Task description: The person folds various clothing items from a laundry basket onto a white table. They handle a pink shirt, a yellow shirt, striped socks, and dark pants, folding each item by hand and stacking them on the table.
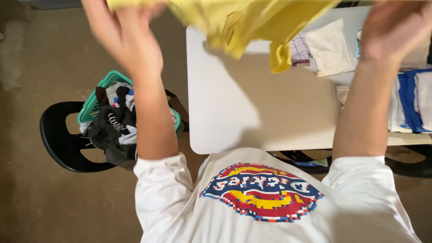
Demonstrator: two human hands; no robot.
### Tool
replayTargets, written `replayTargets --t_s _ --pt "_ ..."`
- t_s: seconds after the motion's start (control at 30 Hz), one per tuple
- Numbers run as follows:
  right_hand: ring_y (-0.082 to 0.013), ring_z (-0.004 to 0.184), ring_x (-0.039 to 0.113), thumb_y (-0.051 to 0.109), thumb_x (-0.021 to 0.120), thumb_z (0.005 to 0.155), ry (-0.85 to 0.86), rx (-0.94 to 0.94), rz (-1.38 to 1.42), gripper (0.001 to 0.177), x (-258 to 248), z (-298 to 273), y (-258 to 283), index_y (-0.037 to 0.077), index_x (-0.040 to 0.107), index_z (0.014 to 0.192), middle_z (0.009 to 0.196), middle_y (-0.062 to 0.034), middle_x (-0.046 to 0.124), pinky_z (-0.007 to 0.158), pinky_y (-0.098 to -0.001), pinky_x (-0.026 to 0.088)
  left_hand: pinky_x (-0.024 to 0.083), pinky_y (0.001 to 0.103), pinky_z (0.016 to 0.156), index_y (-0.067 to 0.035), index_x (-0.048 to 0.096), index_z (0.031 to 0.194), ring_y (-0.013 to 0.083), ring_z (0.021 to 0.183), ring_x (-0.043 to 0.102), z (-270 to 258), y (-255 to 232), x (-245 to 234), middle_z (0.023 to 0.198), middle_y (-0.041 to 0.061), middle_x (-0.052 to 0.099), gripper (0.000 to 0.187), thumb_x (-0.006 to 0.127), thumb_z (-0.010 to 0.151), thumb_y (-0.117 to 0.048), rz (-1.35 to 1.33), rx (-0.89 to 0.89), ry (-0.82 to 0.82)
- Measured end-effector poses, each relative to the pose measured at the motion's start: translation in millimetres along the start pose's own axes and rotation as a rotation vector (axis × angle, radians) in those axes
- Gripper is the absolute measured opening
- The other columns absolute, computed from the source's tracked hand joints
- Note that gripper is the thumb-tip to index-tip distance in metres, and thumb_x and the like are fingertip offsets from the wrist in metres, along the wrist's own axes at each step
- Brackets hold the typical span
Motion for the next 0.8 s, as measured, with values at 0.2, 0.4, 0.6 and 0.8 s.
replayTargets --t_s 0.2,0.4,0.6,0.8 --pt "-0.0295 0.113 0.066 0.038 0.042 0.107 -0.253 0.048 -0.055 0.046 -59 -74 -3 0.0 0.061 0.126 0.121 -0.0173 0.065 0.103 -0.0435 0.053 0.052 0.027 0.056 -0.004 0.07 0.097 0.0133 0.062 0.067 -128 -62 32 0.079 0.007 0.07 0.024 0.082 0.083 -0.019 0.54 -0.191 0.788" --pt "-0.0238 0.116 0.069 0.023 0.055 0.103 -0.489 0.505 -0.832 0.029 -138 -184 -81 0.006 0.064 0.124 0.122 -0.0101 0.07 0.1 -0.0387 0.056 0.051 0.044 0.065 -0.004 0.064 0.092 0.0357 0.072 0.064 -270 47 85 0.078 0.017 0.065 0.021 0.071 0.089 -0.023 0.555 -0.472 1.061" --pt "-0.0171 0.112 0.07 0.002 0.072 0.087 0.498 0.808 -1.266 0.038 3 -303 -182 0.006 0.068 0.125 0.119 -0.0096 0.076 0.096 -0.0333 0.053 0.056 0.037 0.091 -0.015 0.068 0.122 0.0297 0.107 0.066 -311 89 118 0.121 0.011 0.064 0.038 0.082 0.087 -0.025 0.17 -0.453 1.001" --pt "-0.0248 0.083 0.07 0.01 0.071 0.076 0.632 0.528 -0.713 0.027 24 -270 -48 -0.001 0.071 0.1 0.093 -0.0147 0.074 0.075 -0.0331 0.055 0.044 0.052 0.1 -0.026 0.058 0.149 0.0368 0.125 0.047 -309 169 59 0.143 0.01 0.049 0.083 0.087 0.071 -0.019 0.994 -0.399 1.038"
Point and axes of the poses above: each hand's wrist, its own z-axis towards the middle knuckle, its own x-axis out of the palm, y = z × x, the point moved 8 cm from there along z, towards the middle knuckle
